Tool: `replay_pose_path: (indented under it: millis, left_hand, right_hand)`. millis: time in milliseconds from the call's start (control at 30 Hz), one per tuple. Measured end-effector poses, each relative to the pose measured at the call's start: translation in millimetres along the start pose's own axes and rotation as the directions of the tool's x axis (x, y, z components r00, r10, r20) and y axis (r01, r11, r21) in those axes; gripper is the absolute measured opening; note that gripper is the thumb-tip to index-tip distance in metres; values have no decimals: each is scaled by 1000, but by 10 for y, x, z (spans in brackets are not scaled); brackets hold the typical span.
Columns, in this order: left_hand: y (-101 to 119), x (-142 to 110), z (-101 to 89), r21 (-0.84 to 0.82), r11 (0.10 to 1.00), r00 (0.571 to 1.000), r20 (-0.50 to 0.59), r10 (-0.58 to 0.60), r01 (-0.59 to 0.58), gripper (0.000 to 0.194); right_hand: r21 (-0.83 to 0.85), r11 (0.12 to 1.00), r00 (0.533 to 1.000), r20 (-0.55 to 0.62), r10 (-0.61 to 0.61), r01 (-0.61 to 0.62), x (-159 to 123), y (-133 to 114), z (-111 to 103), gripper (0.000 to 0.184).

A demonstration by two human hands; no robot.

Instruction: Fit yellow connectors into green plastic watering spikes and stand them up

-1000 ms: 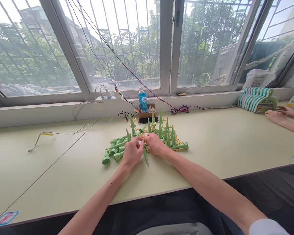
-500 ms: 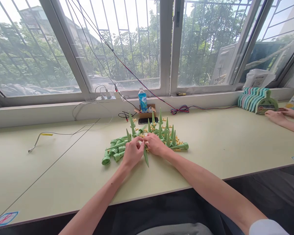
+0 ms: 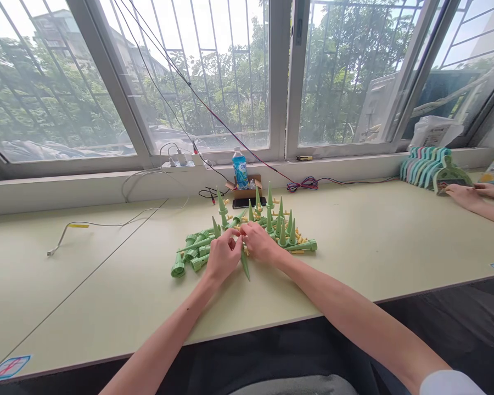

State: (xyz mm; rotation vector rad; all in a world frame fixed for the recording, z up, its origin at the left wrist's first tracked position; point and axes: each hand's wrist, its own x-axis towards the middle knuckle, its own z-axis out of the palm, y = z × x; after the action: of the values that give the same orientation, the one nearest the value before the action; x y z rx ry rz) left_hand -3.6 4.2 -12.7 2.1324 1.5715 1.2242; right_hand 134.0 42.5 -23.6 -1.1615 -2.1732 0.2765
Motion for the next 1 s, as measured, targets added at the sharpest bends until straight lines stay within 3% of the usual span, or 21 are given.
replay_pose_path:
  millis: [300,1000]
  left_hand:
    - [73,2,-32,-94,994,998,-6,-60,59,18]
    - [55,2,-39,-58,997,998,-28,-56,54,15]
  right_hand:
    - [263,961,996,-59,-70,83,4,-55,-7,15]
    - [291,950,991,-103,-86,113,-9,-68,-4,12]
